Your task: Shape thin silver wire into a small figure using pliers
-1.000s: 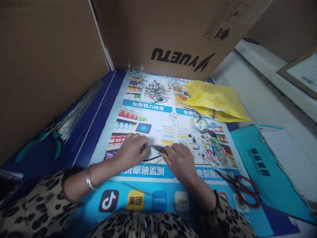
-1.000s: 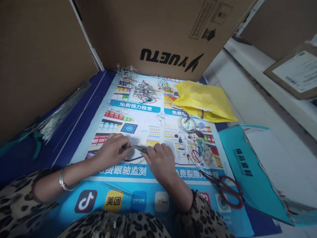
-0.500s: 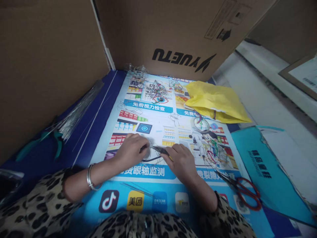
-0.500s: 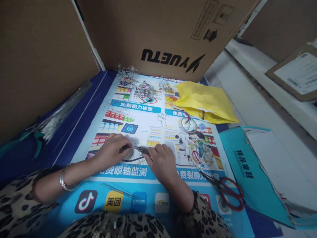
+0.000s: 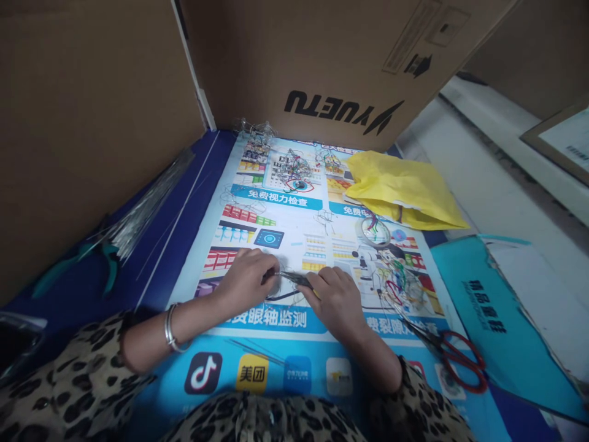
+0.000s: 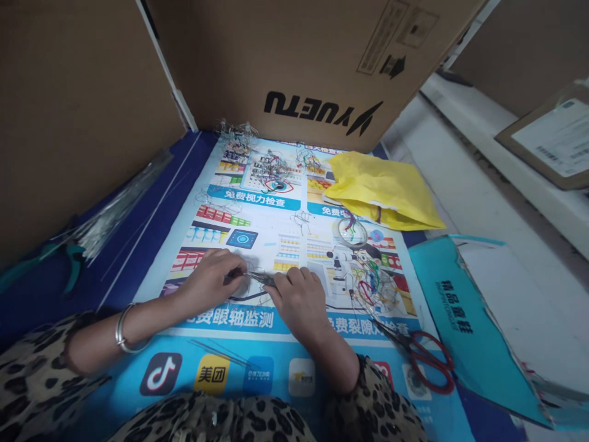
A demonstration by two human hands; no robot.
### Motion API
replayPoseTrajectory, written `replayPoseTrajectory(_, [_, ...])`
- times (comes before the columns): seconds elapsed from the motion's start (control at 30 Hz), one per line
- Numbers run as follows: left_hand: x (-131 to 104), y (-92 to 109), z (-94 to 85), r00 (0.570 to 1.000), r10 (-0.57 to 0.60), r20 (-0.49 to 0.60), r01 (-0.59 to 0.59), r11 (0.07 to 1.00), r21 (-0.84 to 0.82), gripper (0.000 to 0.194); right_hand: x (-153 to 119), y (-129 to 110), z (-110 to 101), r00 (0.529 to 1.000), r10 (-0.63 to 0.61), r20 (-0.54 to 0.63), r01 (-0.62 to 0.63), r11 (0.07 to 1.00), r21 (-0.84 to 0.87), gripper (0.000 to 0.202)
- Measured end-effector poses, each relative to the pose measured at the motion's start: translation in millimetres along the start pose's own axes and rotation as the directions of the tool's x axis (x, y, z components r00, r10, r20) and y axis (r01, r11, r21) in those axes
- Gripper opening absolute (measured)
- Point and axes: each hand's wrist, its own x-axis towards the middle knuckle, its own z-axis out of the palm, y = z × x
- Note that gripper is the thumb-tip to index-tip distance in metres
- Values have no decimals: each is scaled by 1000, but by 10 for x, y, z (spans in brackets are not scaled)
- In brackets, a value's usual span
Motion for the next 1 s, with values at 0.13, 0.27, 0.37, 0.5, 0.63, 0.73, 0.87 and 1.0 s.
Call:
replayPoseTrajectory(0.13, [7,-16,16,1000,-26,-1,26,999,-36,8,-2,-3,-4,1000,-1,-9,1,1000,20,27])
replayPoseTrajectory(0.27, [11,-13,9,999,-46,1,46,996,-73,9,-8,-2,-8,1000,-6,-19,7,1000,29,26])
replayPoseTrajectory(0.37, [11,5,-6,998,-63,7,64,994,-84,10,-10,4,-3,1000,0,-28,1,999,32,26])
replayPoseTrajectory(0.5, [8,9,-5,996,-90,1,89,992,-88,12,-14,11,5,999,8,-33,-7,999,43,27])
replayPoseTrajectory(0.63, [7,-16,17,996,-90,-20,88,993,-83,9,-13,13,8,999,4,-37,-1,998,63,27])
replayPoseTrajectory(0.73, [7,-22,28,997,-70,-27,68,996,-59,9,-4,6,8,999,-15,-34,17,998,58,28])
replayPoseTrajectory(0.87, [2,-13,37,999,-39,-36,38,998,-44,12,11,-18,0,999,-39,-29,39,999,19,26])
replayPoseTrajectory(1.0, [-3,-15,50,999,-29,-40,28,999,-27,13,9,-57,-19,999,-34,-29,33,999,-42,25])
